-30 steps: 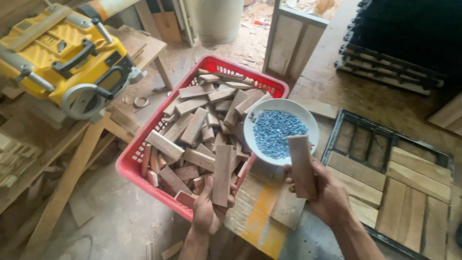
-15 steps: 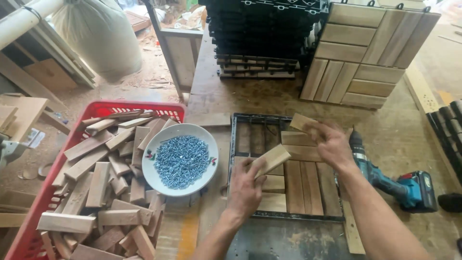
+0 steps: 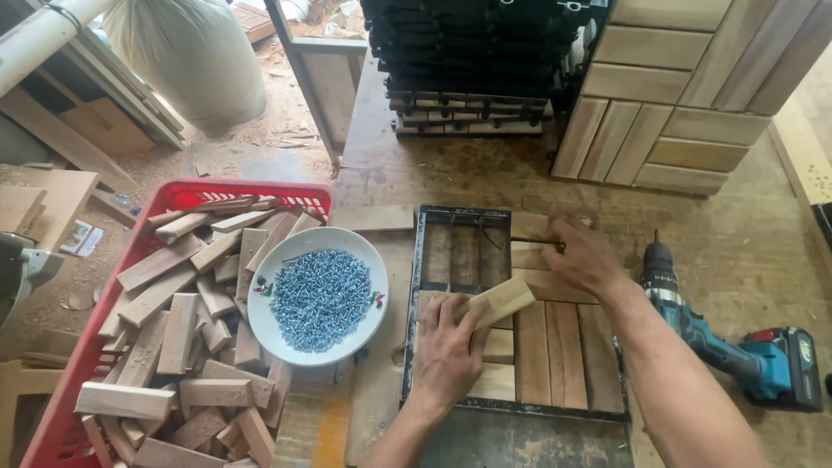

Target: Assembling wooden floor tiles by placing wooden slats into a plastic grid and fastening them with screws using a power drill.

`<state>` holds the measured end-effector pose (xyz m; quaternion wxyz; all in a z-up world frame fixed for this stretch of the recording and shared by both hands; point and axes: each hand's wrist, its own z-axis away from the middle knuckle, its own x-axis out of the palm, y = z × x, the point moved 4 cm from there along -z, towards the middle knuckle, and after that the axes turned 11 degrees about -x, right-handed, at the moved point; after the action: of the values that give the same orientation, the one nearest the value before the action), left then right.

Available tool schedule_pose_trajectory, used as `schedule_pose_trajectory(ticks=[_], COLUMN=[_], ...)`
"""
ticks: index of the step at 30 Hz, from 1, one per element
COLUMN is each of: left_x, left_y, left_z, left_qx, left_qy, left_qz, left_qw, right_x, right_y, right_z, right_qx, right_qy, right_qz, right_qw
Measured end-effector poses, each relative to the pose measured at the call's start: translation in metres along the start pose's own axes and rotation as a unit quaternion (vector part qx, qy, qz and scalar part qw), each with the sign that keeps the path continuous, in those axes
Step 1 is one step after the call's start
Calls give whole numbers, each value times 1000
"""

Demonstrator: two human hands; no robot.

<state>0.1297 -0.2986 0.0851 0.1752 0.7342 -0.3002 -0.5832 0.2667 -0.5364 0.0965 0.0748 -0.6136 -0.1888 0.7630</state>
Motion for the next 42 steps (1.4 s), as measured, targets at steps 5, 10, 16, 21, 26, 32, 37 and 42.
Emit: schedule_pose_trajectory(ticks=[5,10,16,21,26,32,37,42], left_x=[3,4,16,23,45,73,73,63], left_y=[-1,-1,-8,-23,-24,-3,10,7], left_z=[-2,-5,-5,-19,-58,-83,-77,-78], left_qx=[-9,-22,-31,-133,-168,-136,-75,-119], left_qy=[0,3,0,67,76,93,-58,-49], left_qz=[-6,-17,-16,-2,28,57,208,-20], left_qw=[1000,1000,999,989,982,985,973,992], right_x=[-21,11,43,54,63,69,69,72], right_y=[-33,-23,-14,-17,-23,-16,-14,-12], right_z=[-1,-9,17,46,53,49,49,46], right_qx=[36,-40,-25,-53,-25,-18,-13,-16], right_qy=[-93,-72,-5,8,40,66,87,92], right_qz=[88,131,17,-5,87,88,73,70], right_qw=[991,988,1000,999,995,994,993,993])
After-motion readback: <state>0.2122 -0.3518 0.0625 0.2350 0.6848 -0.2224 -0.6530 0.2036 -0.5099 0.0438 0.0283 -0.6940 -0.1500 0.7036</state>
